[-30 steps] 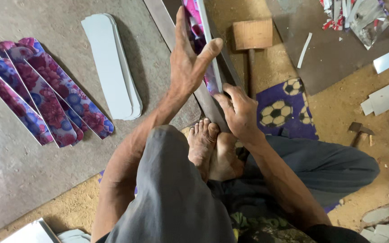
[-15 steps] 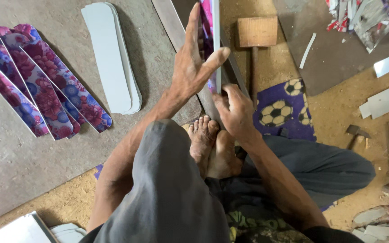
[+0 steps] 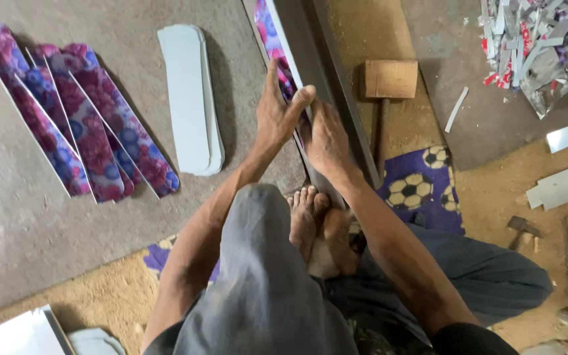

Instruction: The person sits on the floor and repeatedly places slipper soles into a metal mold, then uses a wooden mallet to strike and shape the soles. They remove the shaped soles, trim excess material, and repeat the process with additional soles.

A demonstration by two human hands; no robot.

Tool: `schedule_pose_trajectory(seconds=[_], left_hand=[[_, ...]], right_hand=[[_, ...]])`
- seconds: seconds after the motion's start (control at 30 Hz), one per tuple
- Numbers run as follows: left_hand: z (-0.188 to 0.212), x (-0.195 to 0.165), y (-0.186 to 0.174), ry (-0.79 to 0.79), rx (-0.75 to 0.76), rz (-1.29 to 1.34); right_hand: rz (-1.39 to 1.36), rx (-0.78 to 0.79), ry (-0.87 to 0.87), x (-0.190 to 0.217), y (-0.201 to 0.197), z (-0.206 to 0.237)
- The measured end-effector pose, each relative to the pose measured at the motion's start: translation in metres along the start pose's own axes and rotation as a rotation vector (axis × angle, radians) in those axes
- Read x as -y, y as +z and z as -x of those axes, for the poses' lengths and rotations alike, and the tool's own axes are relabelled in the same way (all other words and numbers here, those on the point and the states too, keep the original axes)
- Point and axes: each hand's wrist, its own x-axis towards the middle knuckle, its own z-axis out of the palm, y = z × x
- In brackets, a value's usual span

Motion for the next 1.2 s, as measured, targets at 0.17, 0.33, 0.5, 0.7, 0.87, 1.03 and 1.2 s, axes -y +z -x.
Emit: schedule_pose_trajectory(seconds=[0.17, 0.33, 0.5, 0.7, 0.87, 1.03, 1.2], left_hand=[[0.027, -0.069, -0.022, -0.104, 0.000, 0.463], [0.055, -0.104, -0.031, 0.057, -0.127, 0.403], [0.060, -0.089, -0.067, -0.070, -0.335, 0.219], [0.064, -0.084, -0.082, 0.137, -0.312, 0.269], [0.095, -0.068, -0.057, -0.065, -0.105, 0.600], [0.081, -0.029, -0.151, -0.002, -0.254, 0.519], [0.083, -0.011, -0.288, -0.129, -0.320, 0.336]], right_hand=[[-0.294, -0.092, 0.023, 0.049, -0.068, 0.020], [-0.657, -0.059, 0.369, 0.061, -0.087, 0.043], [-0.580, -0.321, 0.359, 0.049, -0.081, 0.061], [-0.467, -0.241, 0.271, 0.068, -0.081, 0.064], [-0.433, -0.093, 0.061, 0.099, -0.044, 0.050], [-0.552, 0.184, 0.143, 0.094, -0.043, 0.059], [-0.548, 0.120, 0.184, 0.067, -0.074, 0.076]])
